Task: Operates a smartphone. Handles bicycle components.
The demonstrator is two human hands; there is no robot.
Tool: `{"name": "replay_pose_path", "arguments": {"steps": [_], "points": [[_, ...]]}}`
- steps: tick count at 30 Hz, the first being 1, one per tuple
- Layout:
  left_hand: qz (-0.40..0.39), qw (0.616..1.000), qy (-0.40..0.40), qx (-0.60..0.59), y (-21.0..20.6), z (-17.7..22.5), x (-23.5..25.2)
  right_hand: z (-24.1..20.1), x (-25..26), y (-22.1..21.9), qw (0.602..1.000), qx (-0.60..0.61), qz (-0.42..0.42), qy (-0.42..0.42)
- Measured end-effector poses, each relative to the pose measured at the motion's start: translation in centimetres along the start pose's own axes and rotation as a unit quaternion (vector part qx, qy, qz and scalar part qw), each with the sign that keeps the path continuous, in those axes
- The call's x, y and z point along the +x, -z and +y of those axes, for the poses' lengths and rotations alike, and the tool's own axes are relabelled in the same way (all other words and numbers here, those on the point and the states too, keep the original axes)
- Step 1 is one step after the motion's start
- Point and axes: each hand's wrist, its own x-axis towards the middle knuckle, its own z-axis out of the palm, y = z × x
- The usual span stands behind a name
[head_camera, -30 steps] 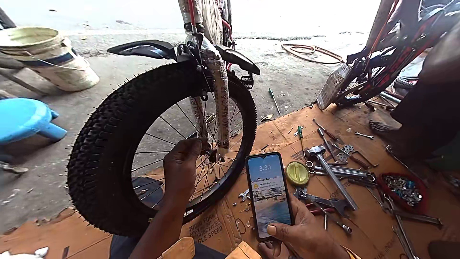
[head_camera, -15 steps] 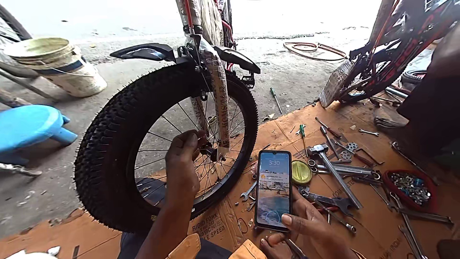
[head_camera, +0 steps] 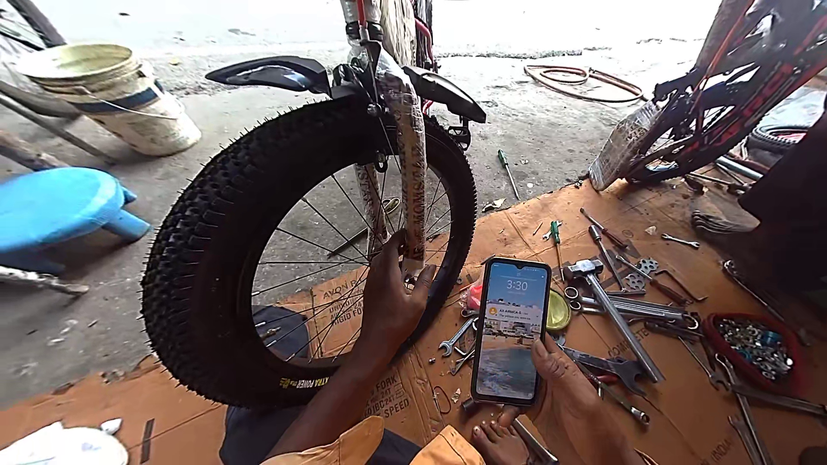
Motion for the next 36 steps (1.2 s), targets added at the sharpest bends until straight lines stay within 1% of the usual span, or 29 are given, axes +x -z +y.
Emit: {"name": "replay_pose_path", "arguments": {"steps": [7,11,15,20,23,25,26,28,30,32,34,36], "points": [[-0.019,1.0,0.007,0.013,0.4,-0.3,0.1,0.0,0.0,0.4,1.0,0.024,0.011,0.009],[-0.017,1.0,-0.006,0.016,0.6,-0.7,0.2,0.1,0.1,0.6,0.998,0.053,0.005,0.021],[-0.013,1.0,-0.011,0.014,0.8,-0.8,0.2,0.2,0.2,0.7,0.997,0.068,0.026,0.025],[-0.015,1.0,-0.013,0.016,0.7,-0.9,0.1,0.1,0.0,0.4,0.998,0.048,0.04,0.029],[-0.017,1.0,-0.01,0.019,0.7,-0.9,0.1,0.1,0.0,0.2,0.999,0.012,0.039,0.035],[-0.003,1.0,-0.006,0.014,0.6,-0.7,0.0,0.2,-0.1,0.0,0.999,-0.013,0.033,0.04],[0.015,1.0,-0.01,0.011,0.4,-0.6,-0.3,0.2,-0.1,-0.1,0.998,-0.029,0.03,0.044],[0.058,0.996,-0.063,0.022,-0.1,-0.1,-0.9,0.3,-0.2,0.0,0.996,-0.061,0.018,0.057],[0.08,0.984,-0.16,0.011,-0.2,0.4,-1.5,0.5,-0.2,0.0,0.993,-0.09,0.012,0.073],[0.065,0.969,-0.237,-0.02,-0.3,1.0,-2.0,0.7,-0.2,0.0,0.991,-0.106,0.018,0.081],[0.024,0.957,-0.282,-0.06,-0.4,1.4,-2.4,0.9,-0.2,0.1,0.991,-0.111,0.011,0.08],[0.0,0.945,-0.318,-0.077,-0.5,1.8,-2.8,0.9,-0.2,0.3,0.991,-0.108,-0.011,0.073]]}}
